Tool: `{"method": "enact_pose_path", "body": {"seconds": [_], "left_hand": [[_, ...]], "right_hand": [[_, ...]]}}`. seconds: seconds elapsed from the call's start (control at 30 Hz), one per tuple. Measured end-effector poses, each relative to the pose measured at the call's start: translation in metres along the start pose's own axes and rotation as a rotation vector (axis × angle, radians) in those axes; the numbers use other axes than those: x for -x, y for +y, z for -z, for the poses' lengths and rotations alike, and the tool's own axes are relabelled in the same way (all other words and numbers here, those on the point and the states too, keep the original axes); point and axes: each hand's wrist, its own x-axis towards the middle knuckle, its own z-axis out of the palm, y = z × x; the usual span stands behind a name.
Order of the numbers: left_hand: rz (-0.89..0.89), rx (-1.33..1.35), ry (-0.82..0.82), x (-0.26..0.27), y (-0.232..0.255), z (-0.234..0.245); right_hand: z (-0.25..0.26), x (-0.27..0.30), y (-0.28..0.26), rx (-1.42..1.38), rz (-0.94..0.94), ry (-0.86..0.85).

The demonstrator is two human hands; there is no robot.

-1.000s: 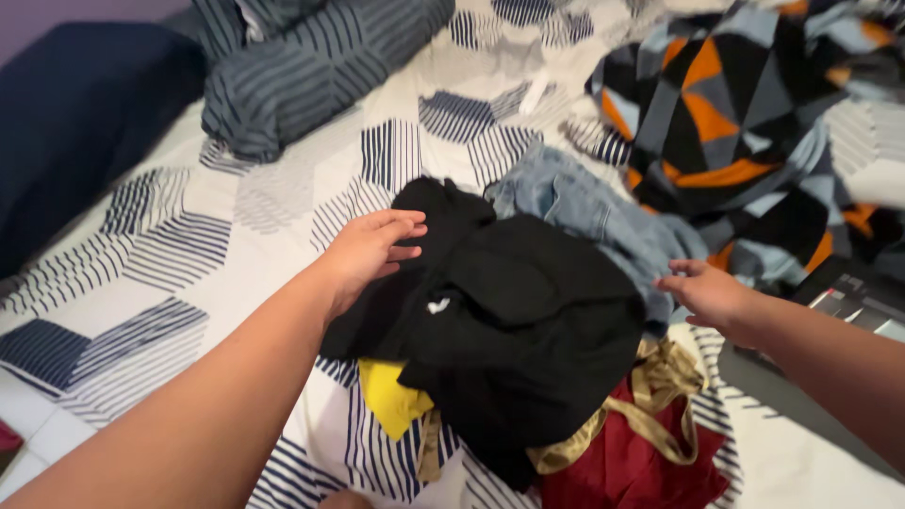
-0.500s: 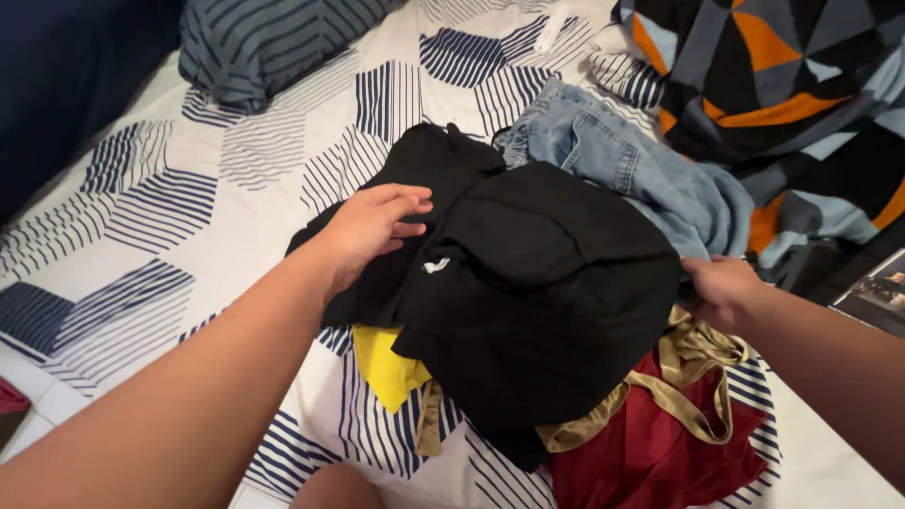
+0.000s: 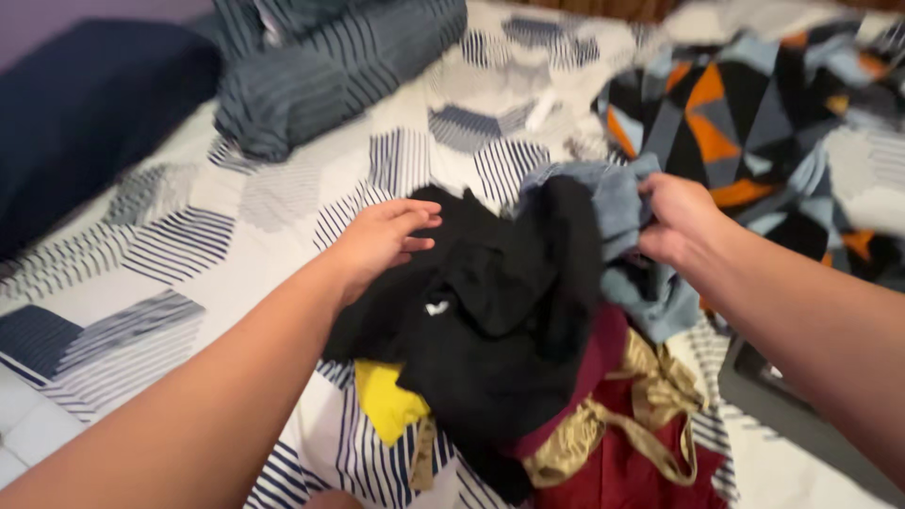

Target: The person picks up a pair of pants and a black shirt from a bed, places each item onto a wooden hanger, and hangs them on a clothing rack.

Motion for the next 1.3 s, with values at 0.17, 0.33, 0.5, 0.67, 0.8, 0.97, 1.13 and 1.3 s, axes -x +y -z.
{"method": "enact_pose_path", "body": {"seconds": [0.17,0.33,0.5,0.67,0.8,0.97,1.13,1.3], "left_hand": [[-0.147,-0.085,-0.025,0.011,0.045,0.017],[-0.208,-0.106,-0.026,0.051,0.095,0.044],[-0.198,-0.162,-0.083,0.096,0.14,0.061],[-0.177,-0.206,-0.125,0.123,0.175,0.052],[-0.358,-0.35,-0.111,0.136,0.192,0.019],[-0.597,-0.344,0.002,0.159,0.215,-0.019],[-0.417,-0.26,-0.014,0.176,0.216,-0.033],[-0.109,0.304,-0.041,0.213,0.209,-0.052]], "right_hand": [[-0.09,0.054,-0.067,-0.066,0.248,-0.147],[-0.141,0.119,-0.121,-0.23,0.347,-0.343],[-0.161,0.188,-0.131,-0.369,0.389,-0.377],[-0.186,0.25,-0.16,-0.441,0.41,-0.39],[-0.207,0.298,-0.181,-0.353,0.381,-0.471],[-0.233,0.334,-0.174,-0.252,0.231,-0.537],[-0.213,0.349,-0.152,-0.316,0.11,-0.554],[-0.154,0.366,-0.14,-0.031,0.098,-0.345]]}}
